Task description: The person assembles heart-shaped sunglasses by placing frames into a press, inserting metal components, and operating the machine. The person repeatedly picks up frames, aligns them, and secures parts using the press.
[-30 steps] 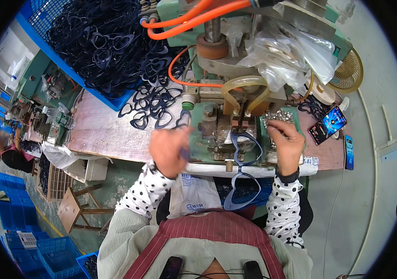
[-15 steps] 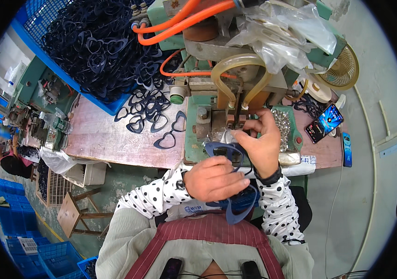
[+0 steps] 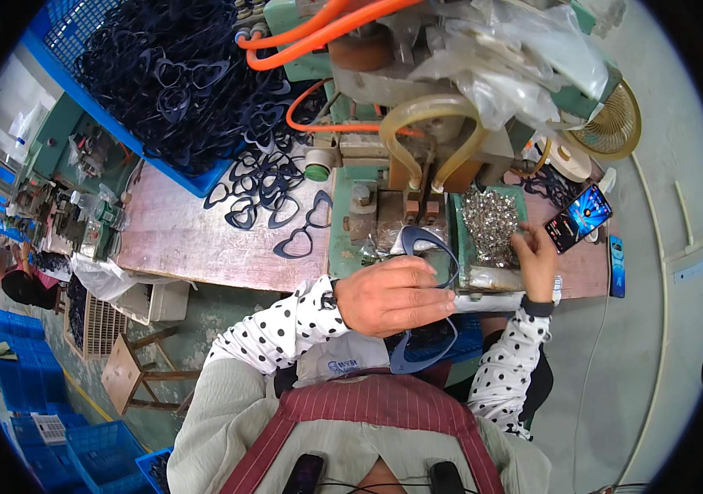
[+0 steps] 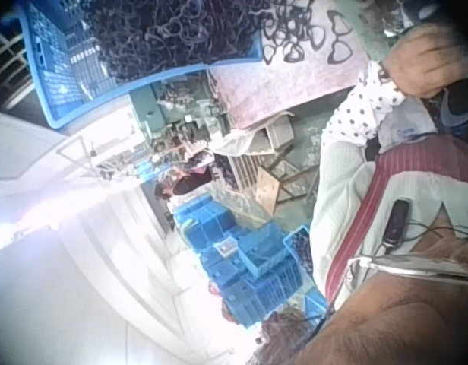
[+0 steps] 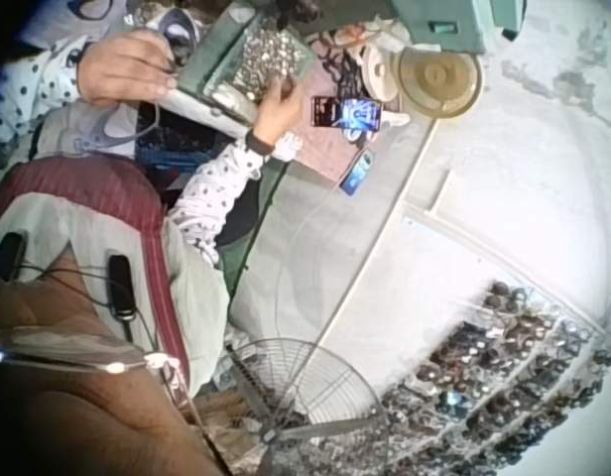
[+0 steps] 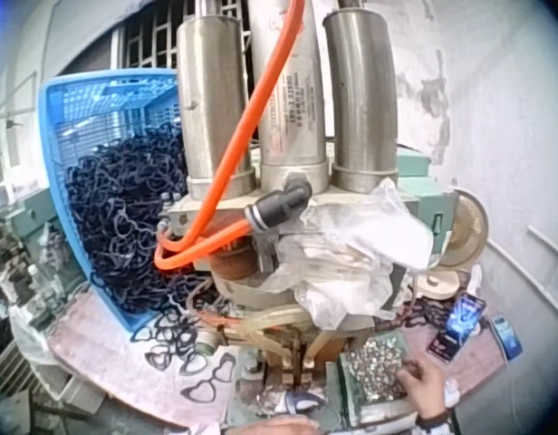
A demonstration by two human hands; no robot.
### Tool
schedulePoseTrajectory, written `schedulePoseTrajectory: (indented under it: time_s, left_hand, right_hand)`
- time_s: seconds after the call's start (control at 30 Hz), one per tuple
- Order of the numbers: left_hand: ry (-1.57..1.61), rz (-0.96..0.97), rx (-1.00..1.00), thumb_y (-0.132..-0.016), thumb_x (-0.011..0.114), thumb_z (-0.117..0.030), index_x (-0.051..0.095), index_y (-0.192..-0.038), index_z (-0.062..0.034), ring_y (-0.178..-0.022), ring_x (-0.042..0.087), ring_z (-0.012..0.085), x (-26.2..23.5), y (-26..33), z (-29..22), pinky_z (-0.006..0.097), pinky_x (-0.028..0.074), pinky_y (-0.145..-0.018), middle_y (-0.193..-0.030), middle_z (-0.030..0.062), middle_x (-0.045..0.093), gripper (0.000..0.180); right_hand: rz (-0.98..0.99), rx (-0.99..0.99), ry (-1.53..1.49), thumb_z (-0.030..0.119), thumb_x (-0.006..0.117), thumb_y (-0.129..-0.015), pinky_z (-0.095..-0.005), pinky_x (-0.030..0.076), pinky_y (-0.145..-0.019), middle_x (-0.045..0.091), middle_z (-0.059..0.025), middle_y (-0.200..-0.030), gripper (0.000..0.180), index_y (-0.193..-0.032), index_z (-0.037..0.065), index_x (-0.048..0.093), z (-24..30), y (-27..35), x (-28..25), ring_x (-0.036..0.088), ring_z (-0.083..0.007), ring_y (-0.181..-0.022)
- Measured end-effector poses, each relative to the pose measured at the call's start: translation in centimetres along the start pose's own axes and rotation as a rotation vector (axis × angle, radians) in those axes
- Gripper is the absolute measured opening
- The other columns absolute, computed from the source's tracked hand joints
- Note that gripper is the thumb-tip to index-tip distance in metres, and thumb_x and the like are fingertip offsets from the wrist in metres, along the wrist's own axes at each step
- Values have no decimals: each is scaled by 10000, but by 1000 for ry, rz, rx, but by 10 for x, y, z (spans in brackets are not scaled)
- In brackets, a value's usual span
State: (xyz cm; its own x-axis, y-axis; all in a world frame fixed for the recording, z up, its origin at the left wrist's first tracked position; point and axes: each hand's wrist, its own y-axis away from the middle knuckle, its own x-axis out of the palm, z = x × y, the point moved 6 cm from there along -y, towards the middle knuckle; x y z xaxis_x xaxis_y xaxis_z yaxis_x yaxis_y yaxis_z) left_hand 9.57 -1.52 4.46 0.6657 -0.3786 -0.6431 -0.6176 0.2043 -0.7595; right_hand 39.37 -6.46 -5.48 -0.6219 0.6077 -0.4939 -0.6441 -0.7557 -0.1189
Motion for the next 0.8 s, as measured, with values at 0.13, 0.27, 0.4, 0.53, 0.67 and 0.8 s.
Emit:
schedulePoseTrajectory:
  time_s: [0.13, 0.27, 0.4, 0.53, 0.67, 0.8]
  left_hand:
    - [4, -15, 0, -807, 615, -27, 656, -1094, 10, -913, 629, 265, -1, -1, -1, 421, 517, -888, -1138, 133, 661, 293]
    - [-14, -23, 16, -808, 627, -24, 654, -1073, 21, -929, 633, 260, -2, -3, -3, 396, 527, -876, -1121, 135, 663, 270]
    - [-220, -15, 50, -899, 629, -262, 631, -1192, -154, -1008, 628, 277, -11, 10, -7, 544, 397, -1009, -1223, 73, 625, 313]
    - [-586, -235, -379, -726, 662, -157, 627, -972, -87, -903, 580, 304, -52, 73, 54, 475, 399, -791, -1120, 149, 603, 258]
    - [-1100, -45, -1109, -794, 623, -200, 668, -1095, -179, -1198, 455, 410, -60, 185, 163, 577, 338, -944, -1366, 168, 487, 305]
    - [-1168, 192, -1590, -872, 598, -366, 624, -1142, -243, -1304, 392, 452, -56, 273, 201, 741, 194, -1006, -1507, 147, 348, 298]
  right_hand:
    - [127, -96, 649, 267, 770, -726, -433, 507, -774, 693, -192, -907, 417, -1042, 19, 660, 15, 24, 7, 663, -381, -858]
    - [21, -29, 401, 189, 719, -796, -390, 507, -732, 700, -168, -870, 228, -934, 11, 685, -5, 6, 26, 660, -352, -787]
    - [-94, -6, -36, 128, 671, -859, -305, 488, -676, 695, -107, -799, 144, -913, -2, 701, -17, 0, 25, 640, -213, -716]
    - [-183, -68, -53, 119, 653, -875, -277, 480, -683, 692, -94, -814, 162, -949, -18, 699, -35, -2, 19, 615, -147, -730]
    - [-329, -107, -16, 135, 654, -864, -310, 498, -654, 691, -128, -775, 173, -950, -5, 708, -10, 7, 22, 638, -186, -682]
    - [-328, -90, -20, 113, 650, -853, -330, 501, -636, 684, -124, -762, 124, -909, 9, 686, -8, 3, 33, 655, -217, -678]
